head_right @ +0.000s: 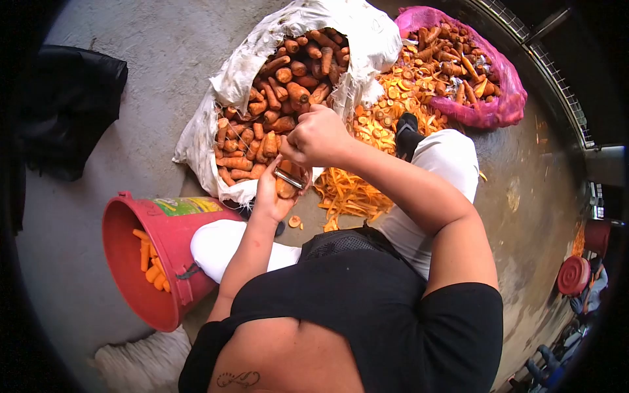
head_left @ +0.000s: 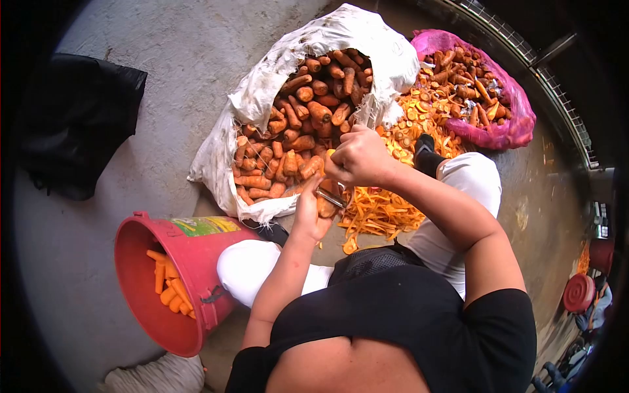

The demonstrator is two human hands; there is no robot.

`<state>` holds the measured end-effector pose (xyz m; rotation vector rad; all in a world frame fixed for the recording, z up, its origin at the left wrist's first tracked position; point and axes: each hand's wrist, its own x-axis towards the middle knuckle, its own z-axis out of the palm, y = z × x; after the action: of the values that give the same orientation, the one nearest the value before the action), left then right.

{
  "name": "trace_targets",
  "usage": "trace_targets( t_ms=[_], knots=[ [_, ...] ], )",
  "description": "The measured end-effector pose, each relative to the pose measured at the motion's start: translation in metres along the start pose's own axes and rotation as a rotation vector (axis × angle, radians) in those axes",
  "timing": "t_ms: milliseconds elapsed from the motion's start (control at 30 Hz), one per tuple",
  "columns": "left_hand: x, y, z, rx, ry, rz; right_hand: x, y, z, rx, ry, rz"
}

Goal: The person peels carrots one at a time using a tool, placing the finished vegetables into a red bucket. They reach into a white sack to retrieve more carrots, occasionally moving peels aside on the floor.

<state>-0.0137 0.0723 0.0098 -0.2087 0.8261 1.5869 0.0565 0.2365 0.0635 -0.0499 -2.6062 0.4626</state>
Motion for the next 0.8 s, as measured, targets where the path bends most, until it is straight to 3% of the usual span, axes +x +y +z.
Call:
trace_targets(
  t_ms=[200,300,367,400,433,500,567,700,733,800],
  knots=[
    [-0.008,0.0,0.005,0.099,-0.114,0.069,0.0,0.008,0.008,0.026,0.065,-0.005],
    [-0.023,0.002,0.011,0.14,-0.165,0.035,0.01,0.043,-0.003,-0.08,0.055,0.239],
    [-0.031,0.003,0.018,0.135,-0.209,0.022,0.009,0.077,-0.01,-0.38,0.01,0.276],
    [-0.033,0.006,0.02,0.103,-0.277,-0.004,0.011,0.084,-0.015,-0.424,-0.059,0.437],
    [-0.033,0.007,0.02,0.105,-0.255,-0.006,0.009,0.086,-0.018,-0.5,0.098,0.389],
    [-0.03,0.009,0.017,0.096,-0.209,0.001,0.012,0.076,-0.024,-0.447,0.122,0.449],
    [-0.026,0.01,0.017,0.05,-0.107,-0.023,0.019,0.054,-0.03,-0.117,0.008,0.586],
    [-0.013,0.01,0.007,-0.025,-0.064,-0.035,0.013,0.036,-0.01,0.057,0.11,0.123],
    [-0.01,0.01,0.005,-0.014,-0.126,0.0,0.015,0.027,-0.01,0.146,0.091,0.113],
    [-0.013,0.01,0.014,-0.015,0.012,0.005,0.014,0.012,-0.014,0.173,0.022,0.063]
  ],
)
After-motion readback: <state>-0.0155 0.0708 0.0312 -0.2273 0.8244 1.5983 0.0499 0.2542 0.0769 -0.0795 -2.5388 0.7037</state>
